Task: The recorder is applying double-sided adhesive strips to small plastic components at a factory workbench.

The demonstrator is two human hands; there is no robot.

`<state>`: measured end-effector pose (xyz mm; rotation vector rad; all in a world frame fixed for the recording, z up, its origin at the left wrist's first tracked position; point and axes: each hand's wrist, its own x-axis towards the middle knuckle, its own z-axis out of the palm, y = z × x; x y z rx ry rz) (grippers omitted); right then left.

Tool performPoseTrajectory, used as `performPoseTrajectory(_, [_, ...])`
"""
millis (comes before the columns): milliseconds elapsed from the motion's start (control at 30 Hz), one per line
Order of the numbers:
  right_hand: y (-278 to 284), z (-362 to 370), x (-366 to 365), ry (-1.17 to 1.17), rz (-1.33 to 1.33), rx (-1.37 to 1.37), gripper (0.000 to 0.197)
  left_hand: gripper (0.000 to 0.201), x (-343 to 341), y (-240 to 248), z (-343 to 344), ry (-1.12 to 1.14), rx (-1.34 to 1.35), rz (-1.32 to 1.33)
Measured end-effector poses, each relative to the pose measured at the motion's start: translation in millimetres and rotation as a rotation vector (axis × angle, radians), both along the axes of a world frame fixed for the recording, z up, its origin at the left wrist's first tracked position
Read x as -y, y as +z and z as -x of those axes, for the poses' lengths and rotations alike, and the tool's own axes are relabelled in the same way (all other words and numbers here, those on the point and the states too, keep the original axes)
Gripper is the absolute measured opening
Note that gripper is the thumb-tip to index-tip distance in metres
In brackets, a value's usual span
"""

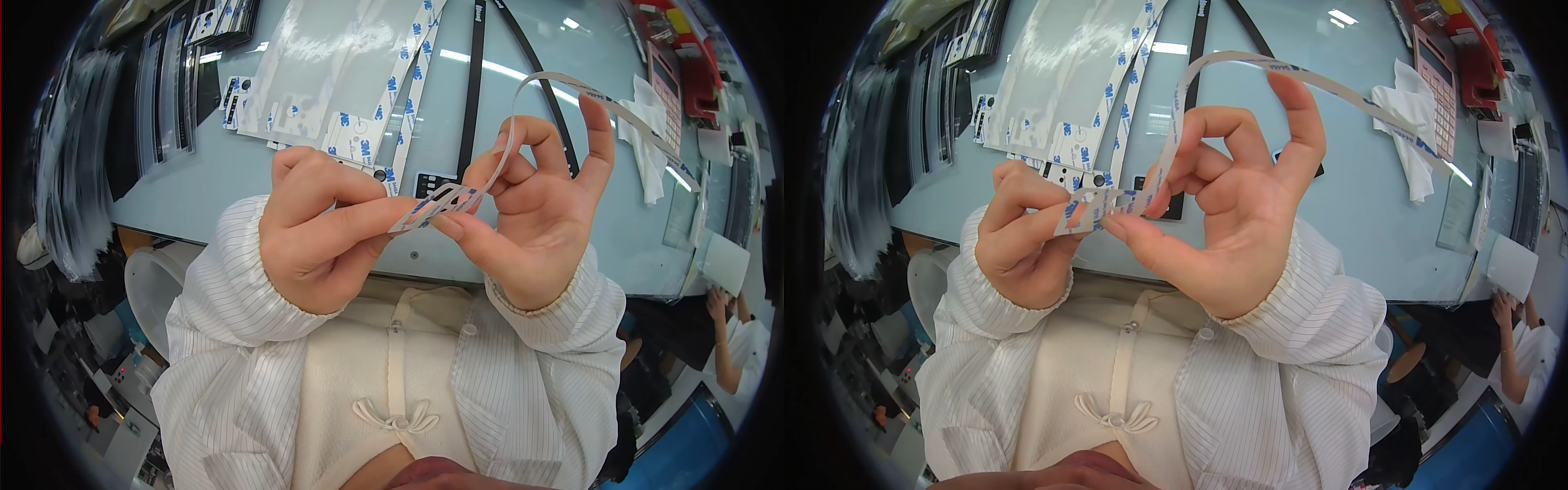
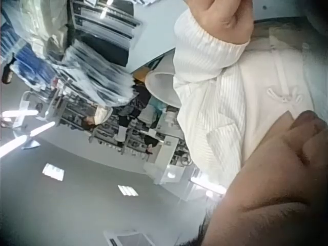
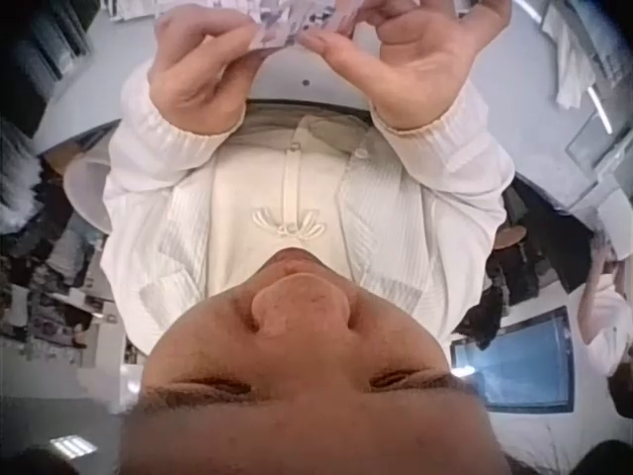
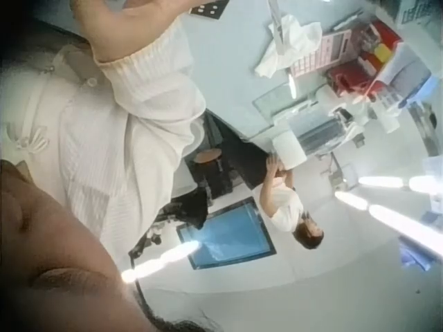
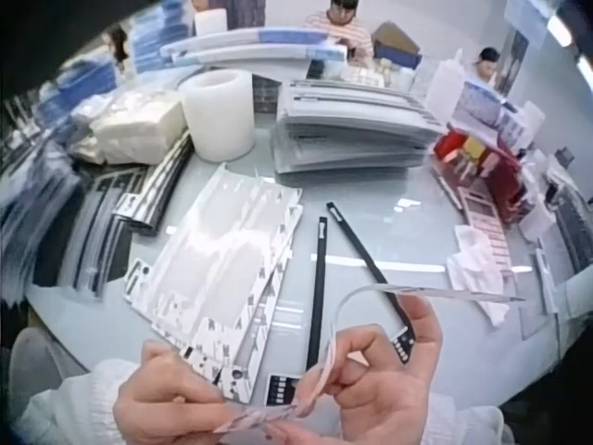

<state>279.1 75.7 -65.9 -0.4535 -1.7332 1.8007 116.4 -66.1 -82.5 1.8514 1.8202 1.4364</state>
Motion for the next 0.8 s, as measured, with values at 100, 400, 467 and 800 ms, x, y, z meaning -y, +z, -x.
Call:
performPoseTrajectory(100, [-0.9,0.9,0.3,0.007,0.005,-0.009,0.121,0.044,-0.1,1.4,1.6,-0.002,-0.019,0.007])
performPoseTrajectory(400, [2.3,-2.3,-0.4,0.024,0.147,-0.038,0.120,0.037,-6.6,7.4,5.7,-0.047,-0.047,0.002])
performPoseTrajectory(467, [2.2,-2.2,-1.2,0.039,0.137,-0.028,0.121,0.036,-7.6,8.0,6.0,-0.047,-0.057,-0.010])
performPoseTrajectory(800, [1.9,-5.2,-2.8,0.065,0.166,-0.066,0.121,0.036,-11.6,8.9,7.5,-0.096,-0.003,-0.003])
